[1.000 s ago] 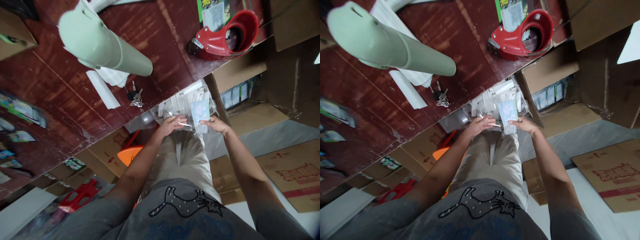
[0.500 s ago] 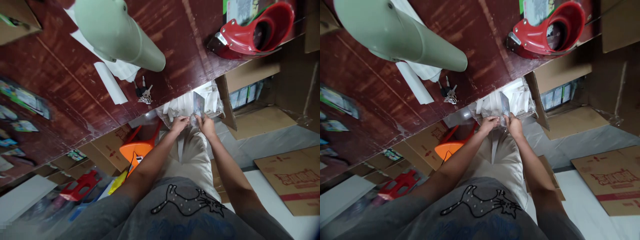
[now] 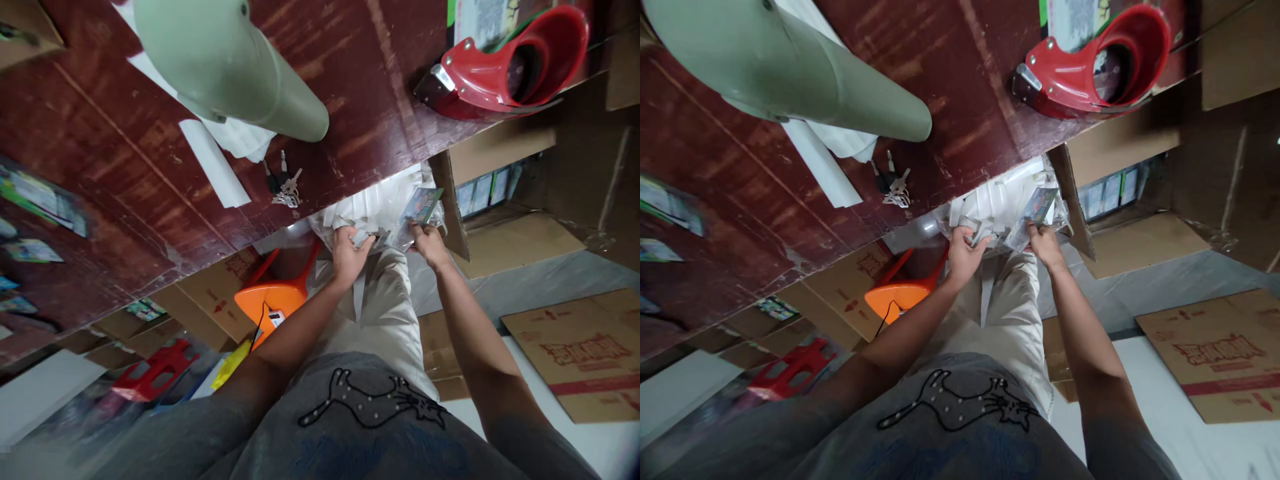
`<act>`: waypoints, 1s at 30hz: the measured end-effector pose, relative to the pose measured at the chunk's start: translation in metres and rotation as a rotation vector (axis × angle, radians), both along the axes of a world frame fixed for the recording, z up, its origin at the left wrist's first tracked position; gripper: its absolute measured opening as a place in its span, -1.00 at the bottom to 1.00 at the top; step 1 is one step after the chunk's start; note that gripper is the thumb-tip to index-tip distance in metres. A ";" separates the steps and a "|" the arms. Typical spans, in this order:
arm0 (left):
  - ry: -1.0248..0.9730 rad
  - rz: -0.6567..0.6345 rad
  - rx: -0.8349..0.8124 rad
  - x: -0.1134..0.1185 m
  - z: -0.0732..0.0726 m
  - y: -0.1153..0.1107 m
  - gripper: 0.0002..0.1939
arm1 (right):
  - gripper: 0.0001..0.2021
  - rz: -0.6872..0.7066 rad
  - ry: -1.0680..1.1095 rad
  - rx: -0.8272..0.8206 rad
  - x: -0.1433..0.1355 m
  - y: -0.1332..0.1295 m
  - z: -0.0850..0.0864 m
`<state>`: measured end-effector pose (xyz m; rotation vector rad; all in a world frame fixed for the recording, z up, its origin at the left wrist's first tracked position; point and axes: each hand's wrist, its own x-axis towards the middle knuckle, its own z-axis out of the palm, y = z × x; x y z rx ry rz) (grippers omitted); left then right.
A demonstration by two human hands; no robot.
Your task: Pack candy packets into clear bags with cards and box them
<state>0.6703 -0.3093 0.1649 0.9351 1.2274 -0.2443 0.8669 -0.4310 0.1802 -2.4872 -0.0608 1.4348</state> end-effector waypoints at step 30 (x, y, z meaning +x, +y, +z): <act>-0.158 -0.816 0.463 0.056 -0.072 0.007 -0.67 | -0.35 -0.247 -0.002 -0.109 0.020 -0.011 -0.064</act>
